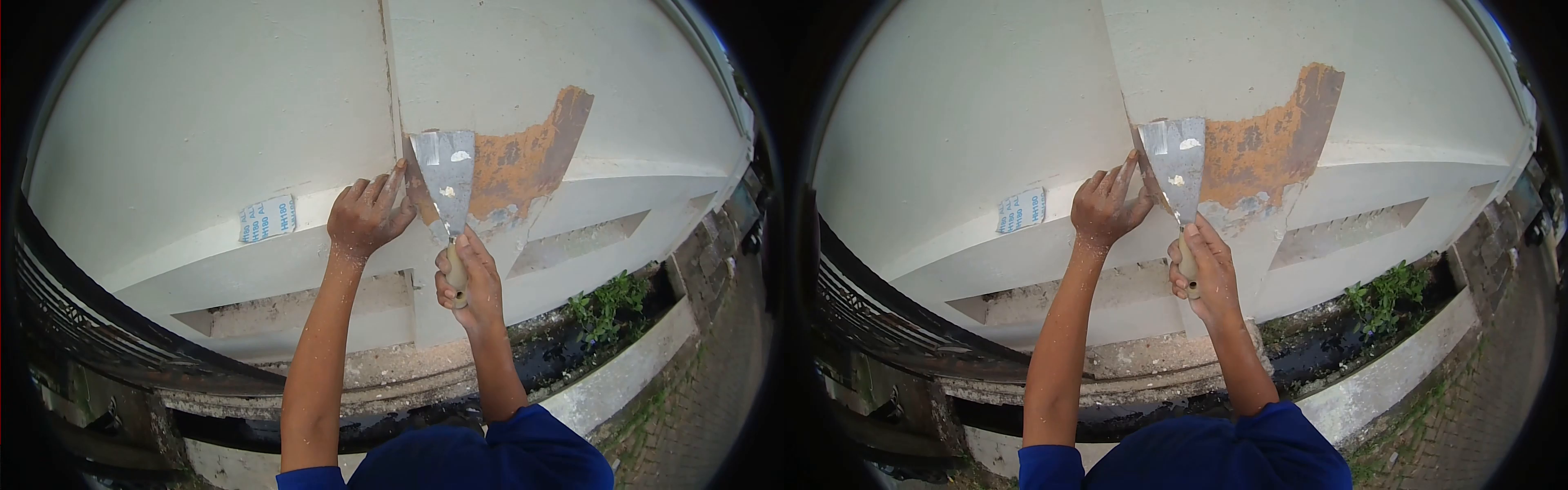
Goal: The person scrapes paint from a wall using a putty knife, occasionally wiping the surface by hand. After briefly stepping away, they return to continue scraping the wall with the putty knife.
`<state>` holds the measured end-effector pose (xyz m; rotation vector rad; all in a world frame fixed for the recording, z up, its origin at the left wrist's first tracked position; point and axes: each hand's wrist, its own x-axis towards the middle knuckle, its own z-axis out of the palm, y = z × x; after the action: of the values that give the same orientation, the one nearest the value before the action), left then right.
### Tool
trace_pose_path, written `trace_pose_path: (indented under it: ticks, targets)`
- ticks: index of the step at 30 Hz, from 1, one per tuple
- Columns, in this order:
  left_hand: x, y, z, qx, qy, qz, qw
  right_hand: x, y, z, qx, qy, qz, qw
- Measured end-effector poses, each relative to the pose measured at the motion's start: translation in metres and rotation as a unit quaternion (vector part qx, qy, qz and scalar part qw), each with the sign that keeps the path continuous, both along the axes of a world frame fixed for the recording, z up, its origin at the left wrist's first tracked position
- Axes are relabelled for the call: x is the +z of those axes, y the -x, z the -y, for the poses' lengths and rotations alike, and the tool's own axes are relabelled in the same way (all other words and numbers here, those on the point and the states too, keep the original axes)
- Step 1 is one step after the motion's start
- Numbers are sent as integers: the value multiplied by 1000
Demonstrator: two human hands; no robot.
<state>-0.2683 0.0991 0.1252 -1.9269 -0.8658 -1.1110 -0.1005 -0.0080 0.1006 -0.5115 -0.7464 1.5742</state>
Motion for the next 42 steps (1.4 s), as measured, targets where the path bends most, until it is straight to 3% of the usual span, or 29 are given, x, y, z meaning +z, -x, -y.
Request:
trace_pose_path:
  ticks: [4,19,22,37,42]
  targets:
    - [-1,0,-1,-5,-11,2,1000,-12,-1,7,-38,5,23,999]
    - [-2,1,0,16,11,-1,1000,18,0,-9,3,-29,11,1000]
    - [-4,1,1,11,5,1,1000,-5,-5,4,-15,-18,28,999]
    - [-2,2,2,11,19,3,1000,8,0,2,9,-22,25,999]
    - [-1,3,4,7,19,-5,1000,-36,-14,26,-9,14,33,999]
